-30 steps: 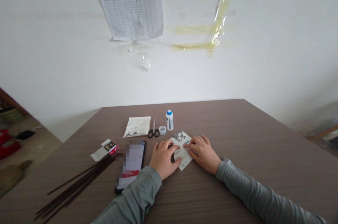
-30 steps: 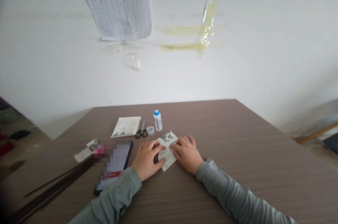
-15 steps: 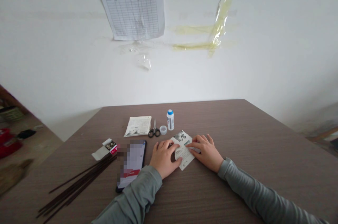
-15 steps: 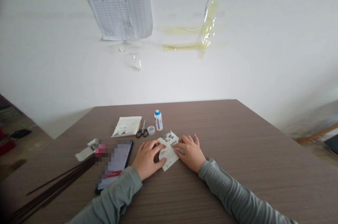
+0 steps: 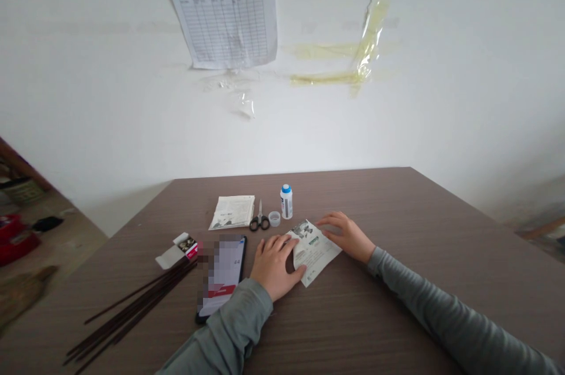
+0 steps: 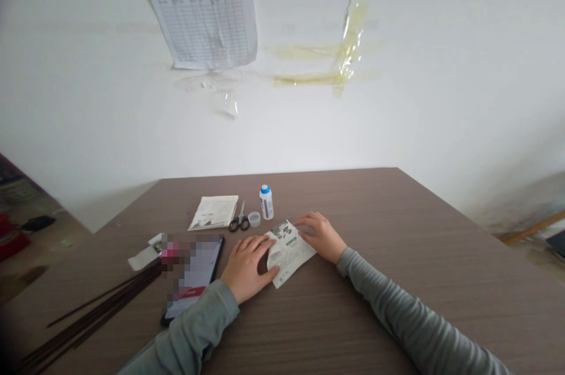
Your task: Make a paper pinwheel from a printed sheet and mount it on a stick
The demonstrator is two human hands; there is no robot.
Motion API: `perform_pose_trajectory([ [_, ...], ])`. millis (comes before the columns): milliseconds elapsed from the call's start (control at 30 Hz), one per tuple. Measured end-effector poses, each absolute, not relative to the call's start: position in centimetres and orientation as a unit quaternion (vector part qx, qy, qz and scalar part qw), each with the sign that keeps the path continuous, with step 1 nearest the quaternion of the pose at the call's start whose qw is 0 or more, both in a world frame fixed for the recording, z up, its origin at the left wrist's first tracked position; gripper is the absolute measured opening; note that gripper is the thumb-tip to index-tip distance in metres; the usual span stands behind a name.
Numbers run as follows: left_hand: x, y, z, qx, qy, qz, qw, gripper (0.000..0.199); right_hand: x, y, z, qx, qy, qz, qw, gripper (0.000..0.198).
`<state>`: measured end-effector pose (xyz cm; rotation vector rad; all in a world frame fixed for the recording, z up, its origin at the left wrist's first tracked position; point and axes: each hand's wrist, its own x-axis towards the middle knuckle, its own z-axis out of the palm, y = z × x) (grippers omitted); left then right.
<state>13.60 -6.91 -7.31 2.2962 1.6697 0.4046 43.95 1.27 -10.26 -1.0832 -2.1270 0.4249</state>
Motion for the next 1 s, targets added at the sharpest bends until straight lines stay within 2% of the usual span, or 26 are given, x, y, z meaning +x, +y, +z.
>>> perform_pose_trajectory([
  [100,13.4,-6.8,-7.9,0.789,0.580,0.155,0.132,0.071,43.3,3.3,-8.7,-0.389,-0.830,0.162,0.366,0.035],
  [333,13.0,-6.3,-8.8,0.790,0.584,0.158,0.104,0.069,39.8,6.8,-5.4,-0.348,-0.873,0.144,0.309,0.057],
  [433,12.6,-6.3,-8.8,0.789,0.583,0.162,0.105,0.069,38.3,8.0,-5.3,-0.358,-0.874,0.159,0.288,0.065],
  [767,11.0,-6.4,-8.0,0.792,0.584,0.133,0.122,0.075,34.6,10.0,-5.7,-0.344,-0.864,0.220,0.295,0.086],
  [1000,10.8,-6.5,-7.7,0.793,0.579,0.132,0.140,0.077,34.8,10.0,-5.8,-0.365,-0.841,0.217,0.336,0.077],
])
